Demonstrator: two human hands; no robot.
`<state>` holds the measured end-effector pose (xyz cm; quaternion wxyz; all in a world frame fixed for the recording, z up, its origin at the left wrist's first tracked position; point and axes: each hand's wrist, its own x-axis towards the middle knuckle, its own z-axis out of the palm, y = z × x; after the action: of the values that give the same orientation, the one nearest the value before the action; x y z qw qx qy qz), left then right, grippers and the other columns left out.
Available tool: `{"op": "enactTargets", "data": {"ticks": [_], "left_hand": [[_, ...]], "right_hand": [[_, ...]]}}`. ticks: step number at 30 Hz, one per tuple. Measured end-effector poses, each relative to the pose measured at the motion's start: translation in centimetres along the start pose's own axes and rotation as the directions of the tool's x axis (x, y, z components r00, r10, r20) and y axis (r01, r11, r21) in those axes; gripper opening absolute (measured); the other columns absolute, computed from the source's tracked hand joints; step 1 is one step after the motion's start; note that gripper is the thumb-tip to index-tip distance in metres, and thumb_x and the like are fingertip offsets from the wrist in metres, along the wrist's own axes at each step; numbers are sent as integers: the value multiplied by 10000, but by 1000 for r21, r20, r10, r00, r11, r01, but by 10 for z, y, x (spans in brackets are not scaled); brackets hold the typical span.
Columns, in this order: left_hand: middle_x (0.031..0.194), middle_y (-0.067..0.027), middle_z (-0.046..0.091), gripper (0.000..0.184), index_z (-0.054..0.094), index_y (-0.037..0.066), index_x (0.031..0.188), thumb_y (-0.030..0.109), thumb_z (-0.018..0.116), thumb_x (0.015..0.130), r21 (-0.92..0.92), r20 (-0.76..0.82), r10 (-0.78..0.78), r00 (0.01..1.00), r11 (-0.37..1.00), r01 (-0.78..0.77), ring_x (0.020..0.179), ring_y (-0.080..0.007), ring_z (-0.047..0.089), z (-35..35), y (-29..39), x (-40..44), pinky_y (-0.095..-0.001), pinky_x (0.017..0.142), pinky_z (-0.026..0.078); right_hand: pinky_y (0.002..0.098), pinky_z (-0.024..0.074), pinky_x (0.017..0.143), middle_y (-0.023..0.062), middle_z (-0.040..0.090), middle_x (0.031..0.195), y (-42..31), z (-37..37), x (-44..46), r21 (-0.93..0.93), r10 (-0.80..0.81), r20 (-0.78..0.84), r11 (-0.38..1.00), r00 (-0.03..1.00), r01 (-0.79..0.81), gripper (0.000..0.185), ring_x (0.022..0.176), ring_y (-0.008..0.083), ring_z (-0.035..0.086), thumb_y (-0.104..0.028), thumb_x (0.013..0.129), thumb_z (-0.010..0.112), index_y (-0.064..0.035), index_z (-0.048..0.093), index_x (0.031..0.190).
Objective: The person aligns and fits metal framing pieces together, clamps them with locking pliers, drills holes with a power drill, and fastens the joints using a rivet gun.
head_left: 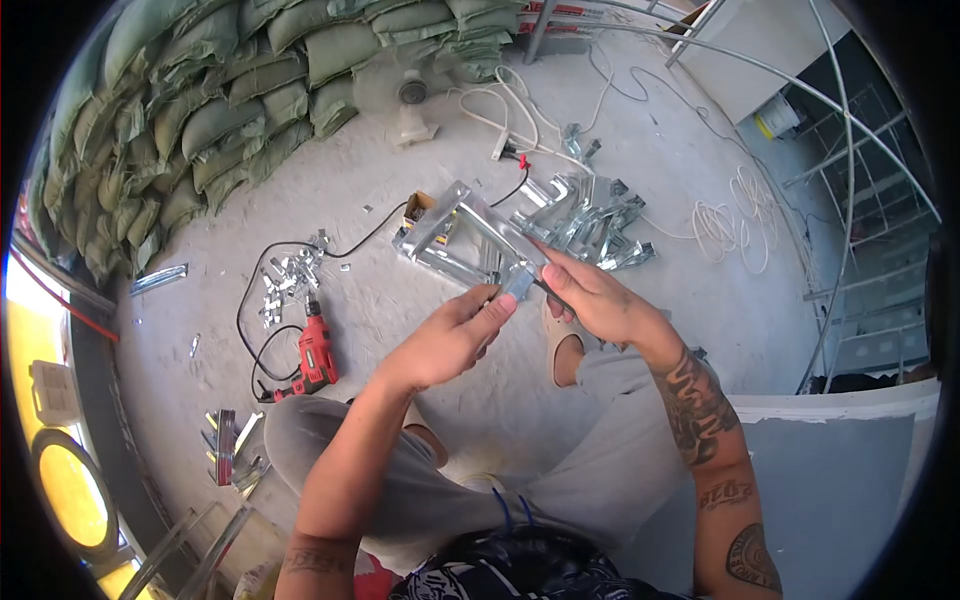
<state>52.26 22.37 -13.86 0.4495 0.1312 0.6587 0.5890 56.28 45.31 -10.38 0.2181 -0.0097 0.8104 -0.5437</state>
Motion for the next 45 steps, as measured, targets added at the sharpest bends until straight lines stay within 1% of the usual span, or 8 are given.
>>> {"op": "enactTargets", "data": {"ticks": [8, 11, 15, 19, 22, 25, 30, 45], "left_hand": [[776, -100, 605, 613, 471, -57, 1324, 429, 587, 968, 277, -15, 387, 922, 887, -369, 715, -213, 584, -16, -7, -1, -362, 682, 479], [741, -117, 587, 504, 523, -65, 1219, 337, 643, 940, 473, -67, 464, 883, 794, -381, 667, -241, 569, -9, 5, -13, -363, 655, 467], [711, -160, 569, 476, 540, -64, 1179, 281, 691, 889, 494, -136, 435, 890, 809, -319, 646, -250, 568, 8, 15, -14, -365, 649, 464], [700, -114, 573, 516, 540, -75, 1171, 248, 730, 816, 355, -128, 317, 940, 899, -255, 619, -210, 556, 18, 14, -11, -363, 616, 453], [708, -82, 591, 535, 526, -69, 1183, 261, 746, 825, 321, -95, 241, 966, 926, -199, 628, -165, 566, 19, 16, -14, -313, 596, 452], [790, -86, 637, 586, 483, -49, 1243, 296, 751, 852, -103, 72, 156, 985, 984, -148, 673, -163, 626, 19, 14, -16, -281, 605, 492], [972, -162, 652, 457, 410, 2, 1311, 276, 585, 989, -755, 293, 88, 952, 632, 175, 726, -261, 696, 33, 5, -13, -363, 663, 578], [865, -141, 633, 413, 449, -29, 1241, 308, 526, 1015, -669, 293, 146, 945, 737, 94, 631, -213, 651, 33, -8, -5, -322, 583, 526]], "right_hand": [[294, 461, 888, 120, 434, 1416, 18, 7, 7, -65, -262, 25, 962, 965, 263, 599, 1114, 169, 513, -371, 1071, 355, -44, 218, 1553], [312, 395, 1010, 119, 420, 1427, 35, 9, 8, -204, -340, 23, 919, 940, 337, 661, 1273, 193, 436, -417, 1059, 368, 13, 210, 1535], [259, 382, 911, 29, 494, 1098, 40, 16, 19, 293, -316, -226, 880, 921, 374, 686, 992, 100, 452, -591, 1022, 323, -1, 433, 1353], [245, 301, 676, -51, 371, 799, 76, 15, 33, 250, -144, -447, 928, 883, 277, 595, 743, 79, 334, -613, 1030, 212, -104, 435, 819], [250, 329, 676, -36, 404, 795, 97, 12, 36, 314, -59, -496, 918, 866, 242, 615, 735, 92, 370, -607, 1033, 180, -97, 460, 834], [306, 463, 812, 66, 562, 966, 101, 9, 36, 500, -62, -413, 818, 909, 283, 706, 886, 162, 547, -691, 965, 282, -43, 524, 1104], [320, 456, 726, 119, 541, 914, 52, 13, 32, 446, -365, -207, 790, 908, 420, 675, 800, 209, 526, -727, 837, 492, -68, 515, 985], [358, 438, 773, 114, 516, 899, 83, 24, 30, 413, -465, -188, 761, 865, 499, 580, 836, 225, 504, -612, 893, 479, -51, 513, 1036]]}}
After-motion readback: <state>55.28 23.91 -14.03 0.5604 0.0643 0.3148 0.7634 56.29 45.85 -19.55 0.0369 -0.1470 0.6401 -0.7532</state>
